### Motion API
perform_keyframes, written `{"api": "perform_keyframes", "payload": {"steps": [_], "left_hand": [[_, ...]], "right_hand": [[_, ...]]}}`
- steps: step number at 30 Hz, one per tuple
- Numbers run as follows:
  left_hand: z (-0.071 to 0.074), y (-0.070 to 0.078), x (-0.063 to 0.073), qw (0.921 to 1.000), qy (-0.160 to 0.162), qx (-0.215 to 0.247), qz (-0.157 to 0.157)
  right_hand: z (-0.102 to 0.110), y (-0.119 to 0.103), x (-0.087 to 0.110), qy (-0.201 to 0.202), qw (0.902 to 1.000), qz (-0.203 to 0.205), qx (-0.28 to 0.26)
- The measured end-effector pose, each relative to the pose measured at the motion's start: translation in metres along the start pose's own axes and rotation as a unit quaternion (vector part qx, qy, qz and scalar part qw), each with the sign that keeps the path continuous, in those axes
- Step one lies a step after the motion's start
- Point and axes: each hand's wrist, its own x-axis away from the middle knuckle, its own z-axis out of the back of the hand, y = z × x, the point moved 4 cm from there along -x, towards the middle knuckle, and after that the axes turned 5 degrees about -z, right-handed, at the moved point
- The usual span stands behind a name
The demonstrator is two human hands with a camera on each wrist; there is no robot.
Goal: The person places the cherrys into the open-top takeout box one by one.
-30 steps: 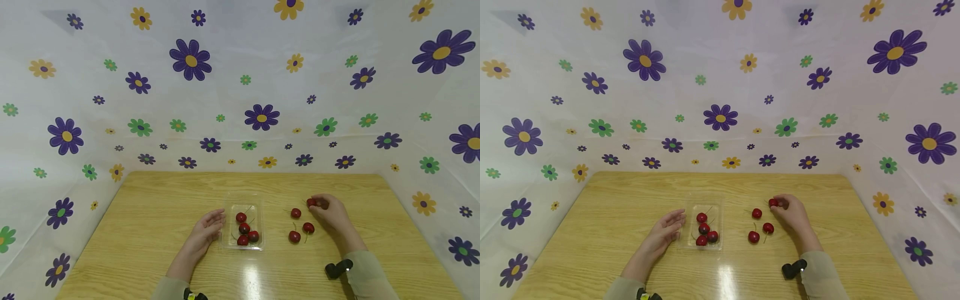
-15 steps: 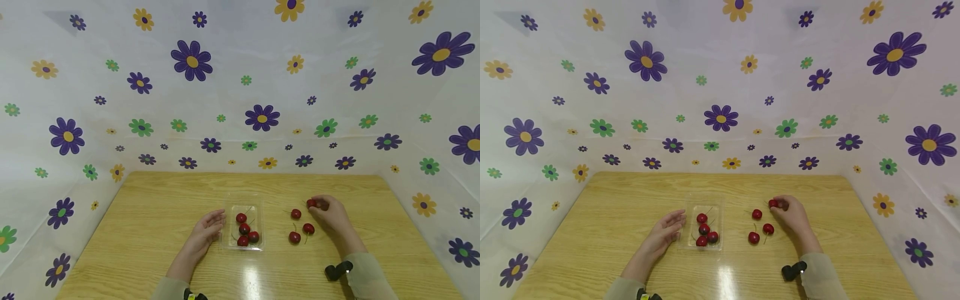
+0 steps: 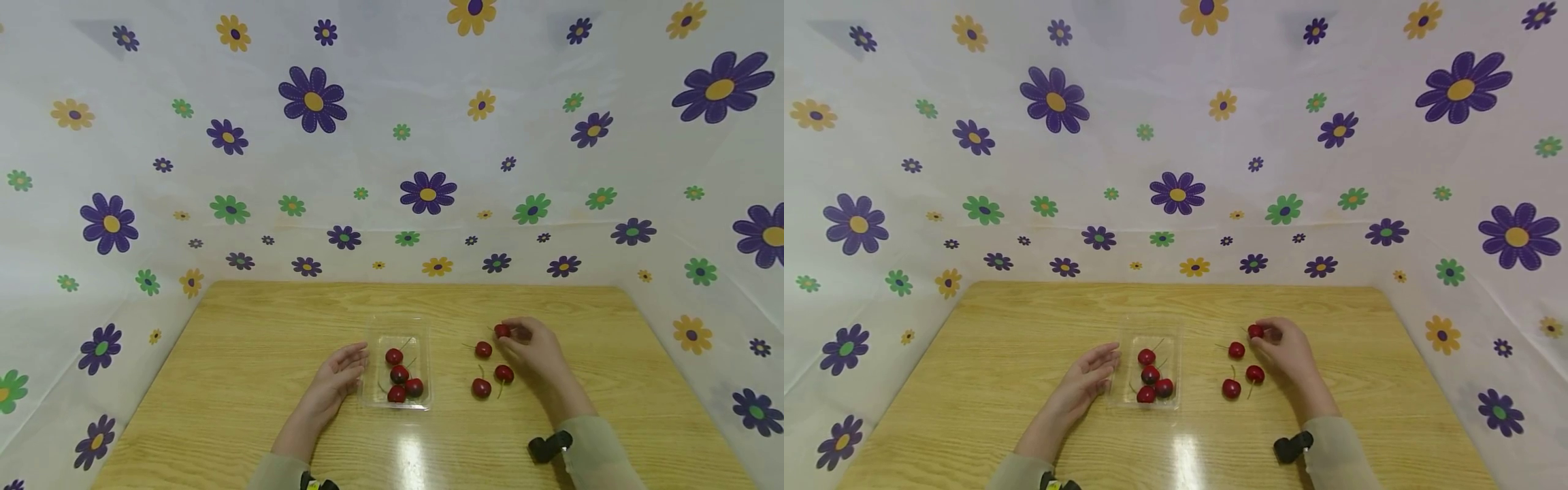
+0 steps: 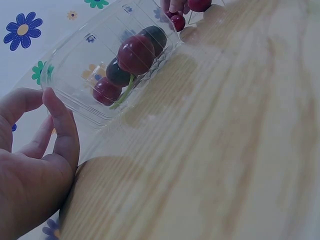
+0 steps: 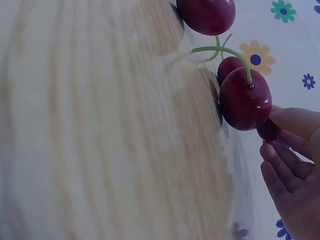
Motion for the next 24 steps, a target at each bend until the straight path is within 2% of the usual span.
{"api": "perform_keyframes", "payload": {"steps": [9,24], "left_hand": [[0.0,-0.002,-0.001,1.0,-0.002,0.001,0.004],[-0.001,0.0,0.0,0.9999,-0.001,0.006,0.009]], "right_hand": [[0.0,-0.013,0.001,0.006,0.9992,0.039,0.006],[-0.004,-0.052,0.012,0.011,0.996,0.089,0.004]]}}
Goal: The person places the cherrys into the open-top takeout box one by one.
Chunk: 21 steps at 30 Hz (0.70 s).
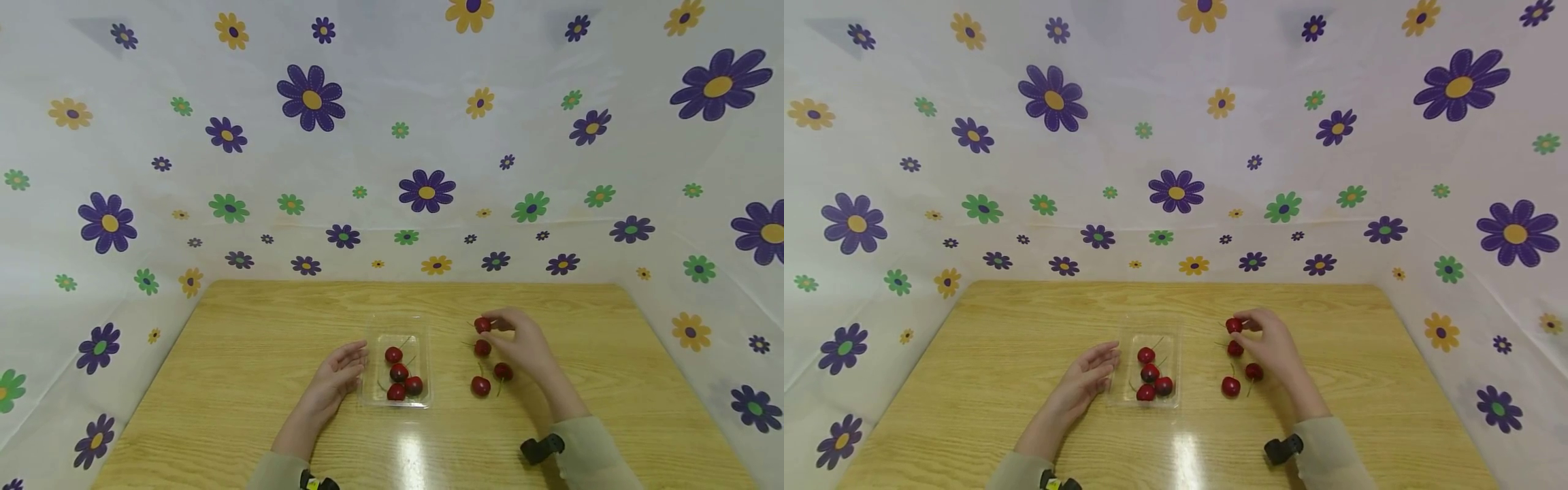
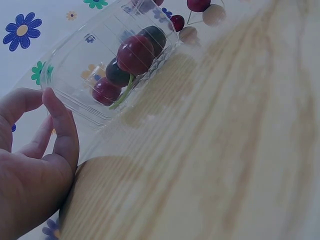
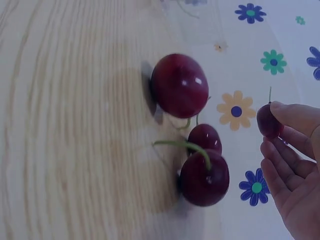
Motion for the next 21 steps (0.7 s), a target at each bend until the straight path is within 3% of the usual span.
{"api": "perform_keyframes", "payload": {"steps": [13,21], "left_hand": [[-0.001,0.002,0.001,1.0,0.003,-0.003,-0.007],[-0.001,0.002,0.002,0.9999,0.005,0.0,-0.014]], "right_hand": [[-0.012,-0.031,0.004,-0.008,0.9976,0.067,0.013],[-0.025,-0.046,0.006,-0.034,0.9956,0.084,0.025]]}}
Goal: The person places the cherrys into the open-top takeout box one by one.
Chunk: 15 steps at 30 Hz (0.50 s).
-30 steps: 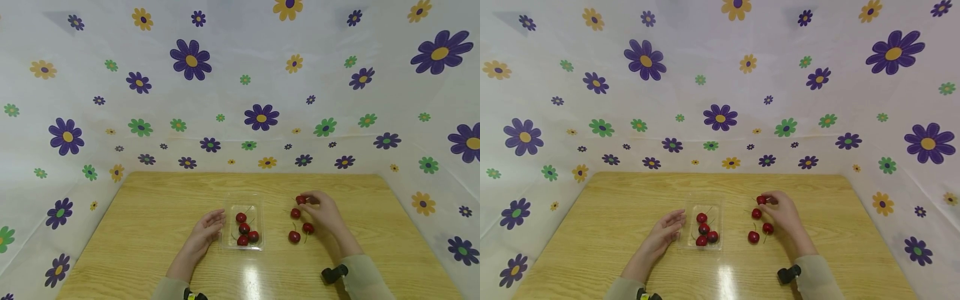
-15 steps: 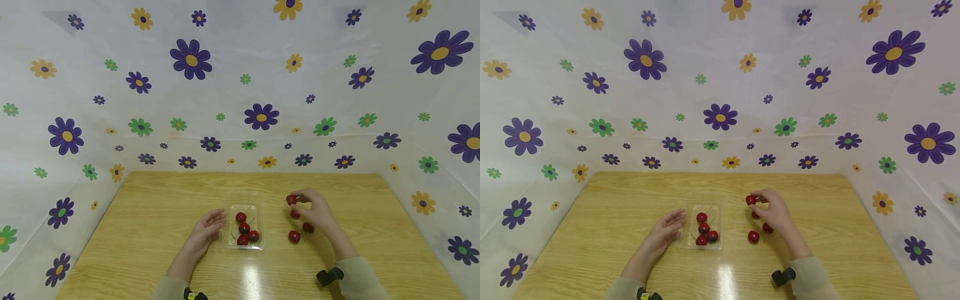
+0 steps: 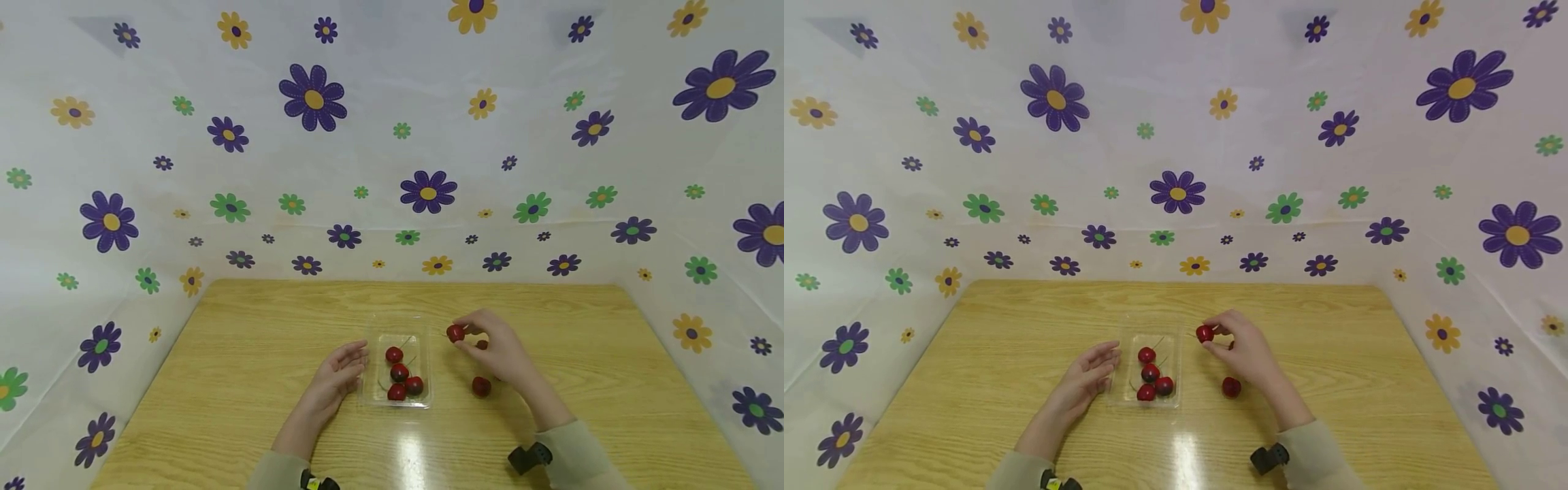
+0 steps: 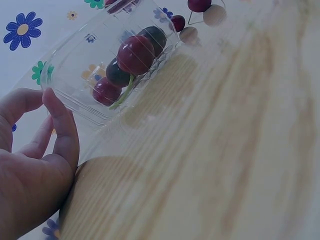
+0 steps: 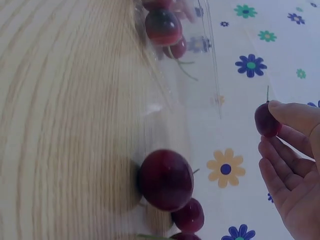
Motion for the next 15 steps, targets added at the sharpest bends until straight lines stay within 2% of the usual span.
{"api": "perform_keyframes", "payload": {"steps": [6,15], "left_hand": [[0.0,0.0,-0.001,1.0,0.003,-0.002,0.003],[0.0,0.0,0.0,0.9999,-0.009,-0.002,0.005]], "right_hand": [[-0.011,-0.013,0.001,-0.009,0.9993,0.031,0.02],[-0.03,-0.025,0.005,-0.03,0.9977,0.059,0.01]]}}
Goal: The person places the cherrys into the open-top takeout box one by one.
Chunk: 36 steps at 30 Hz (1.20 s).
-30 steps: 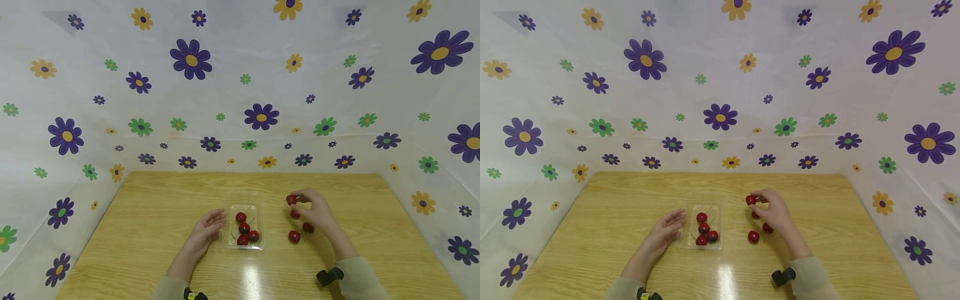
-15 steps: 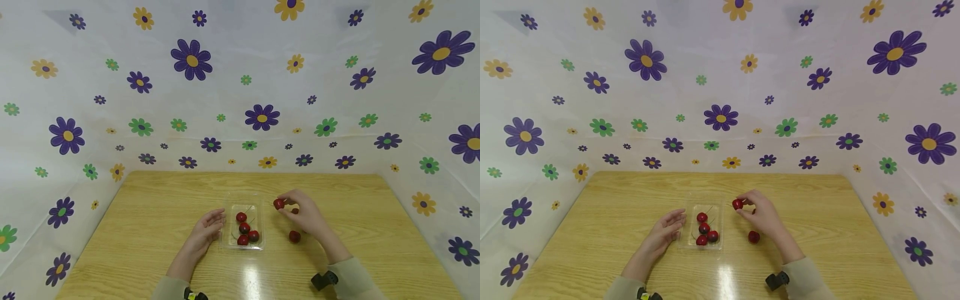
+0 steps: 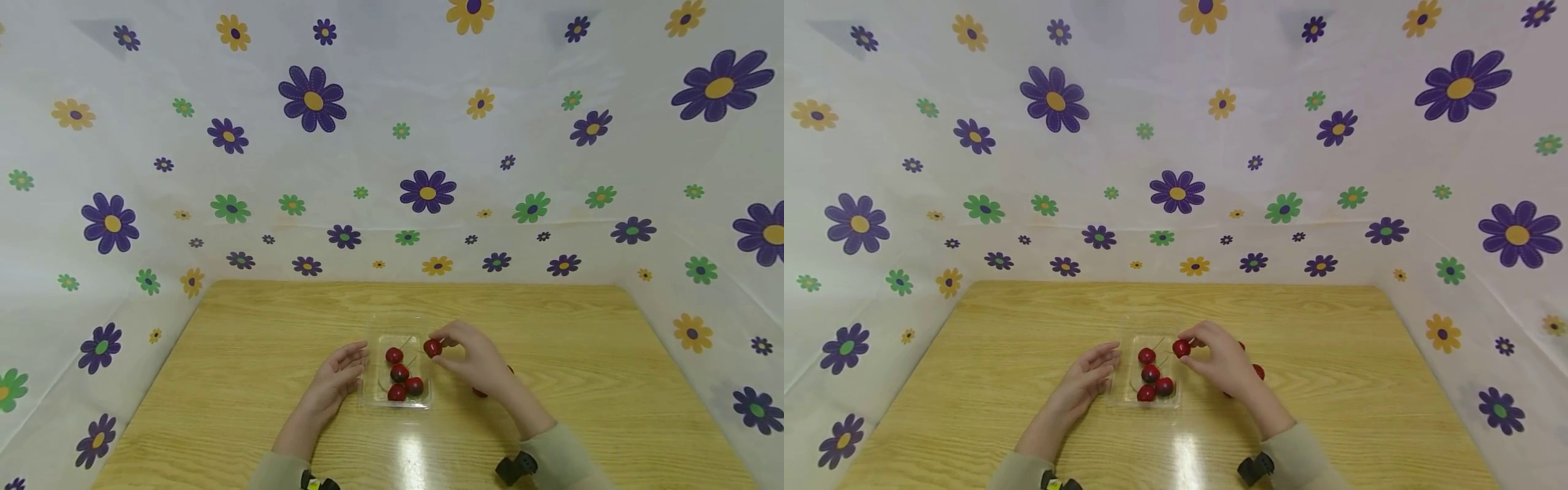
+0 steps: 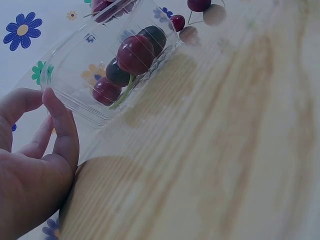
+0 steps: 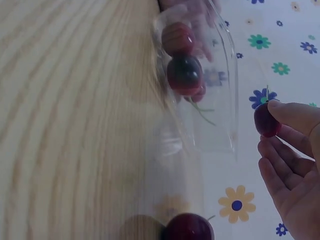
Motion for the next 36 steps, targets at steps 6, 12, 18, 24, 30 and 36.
{"api": "perform_keyframes", "payload": {"steps": [6,12,18,24,30,36], "left_hand": [[0.0,0.0,0.0,1.0,0.002,0.003,0.003],[0.001,0.0,0.001,1.0,0.003,0.002,0.002],[0.002,-0.001,0.0,1.0,0.005,0.005,0.002],[0.001,-0.002,0.0,0.9999,0.011,0.006,0.004],[0.0,-0.003,-0.001,0.9999,0.012,0.003,0.007],[0.0,-0.003,-0.002,0.9999,0.012,0.0,0.006]], "right_hand": [[-0.013,-0.007,0.001,-0.026,0.9995,0.015,-0.008],[-0.022,-0.015,0.001,-0.053,0.9979,0.026,-0.026],[-0.029,-0.023,0.002,-0.072,0.9964,0.04,-0.022],[-0.037,-0.029,0.001,-0.086,0.9948,0.048,-0.026],[-0.048,-0.032,0.001,-0.094,0.9935,0.055,-0.035],[-0.055,-0.037,0.001,-0.106,0.9924,0.047,-0.043]]}}
